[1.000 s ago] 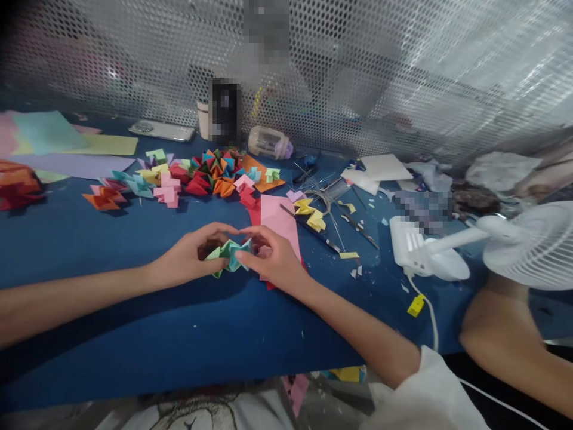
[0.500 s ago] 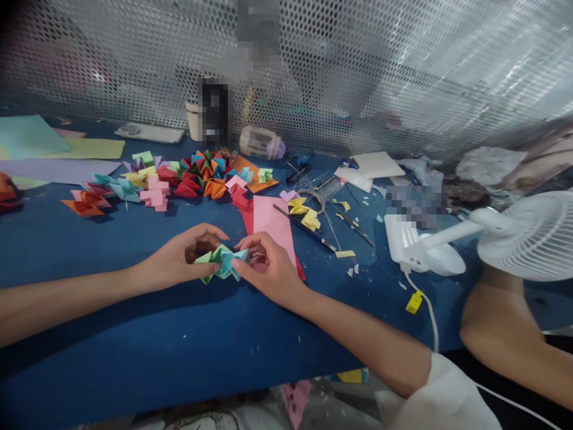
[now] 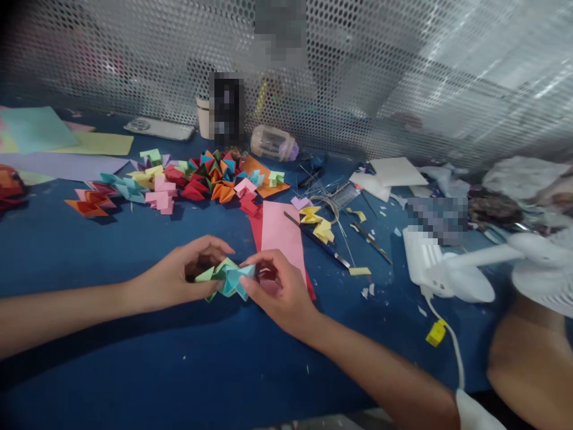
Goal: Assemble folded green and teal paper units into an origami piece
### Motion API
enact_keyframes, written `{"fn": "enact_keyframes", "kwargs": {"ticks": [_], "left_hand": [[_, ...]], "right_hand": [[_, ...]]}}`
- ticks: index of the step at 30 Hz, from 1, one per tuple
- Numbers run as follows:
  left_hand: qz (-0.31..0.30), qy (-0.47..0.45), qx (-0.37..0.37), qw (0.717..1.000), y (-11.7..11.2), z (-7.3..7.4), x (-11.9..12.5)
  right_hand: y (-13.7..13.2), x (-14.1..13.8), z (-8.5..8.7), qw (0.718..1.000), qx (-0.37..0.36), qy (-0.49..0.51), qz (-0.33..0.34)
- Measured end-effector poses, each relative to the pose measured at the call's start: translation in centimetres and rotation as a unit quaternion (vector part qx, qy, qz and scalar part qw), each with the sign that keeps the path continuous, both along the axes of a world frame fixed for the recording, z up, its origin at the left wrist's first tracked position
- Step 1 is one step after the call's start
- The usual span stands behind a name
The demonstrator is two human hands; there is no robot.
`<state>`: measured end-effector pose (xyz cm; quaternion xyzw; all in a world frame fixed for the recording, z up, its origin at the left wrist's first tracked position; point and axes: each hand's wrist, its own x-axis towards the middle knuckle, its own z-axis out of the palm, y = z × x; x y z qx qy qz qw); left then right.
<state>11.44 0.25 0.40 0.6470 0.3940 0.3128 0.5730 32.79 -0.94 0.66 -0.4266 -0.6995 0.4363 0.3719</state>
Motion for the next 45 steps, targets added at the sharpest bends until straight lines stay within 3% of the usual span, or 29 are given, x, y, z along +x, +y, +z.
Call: {"fn": "enact_keyframes", "kwargs": {"ticks": [5,12,17,21,34,45], "left_hand": [[0.004,0.017,-0.016,1.000,-0.1,0.1,-0.1],[-0.010,0.005,-0.017,1.000,0.0,0.5,-0.3],[-0.004,0.016,-0.027,1.000,0.1,0.5,-0.3],[0.005,0.023,-0.031,0.999,0.2,0.5,-0.3],[-0.005,0.017,-0.015,1.000,0.3,0.5,-0.4],[-0.012,0.031,0.009,0.999,0.2,0.3,-0.5]], "right_hand": [[-0.2,0.3,-0.4,0.999,0.028,-0.013,-0.026],[-0.3,0.8,0.3,0.996,0.078,-0.031,0.010],[-0.8,1.0,0.6,0.999,0.026,-0.039,0.023],[-0.9,0.8,0.3,0.999,0.012,-0.028,-0.020],[-0.7,0.8,0.2,0.998,0.031,-0.044,-0.034],[-0.5,0.3,0.0,0.998,-0.051,0.031,-0.028]]}}
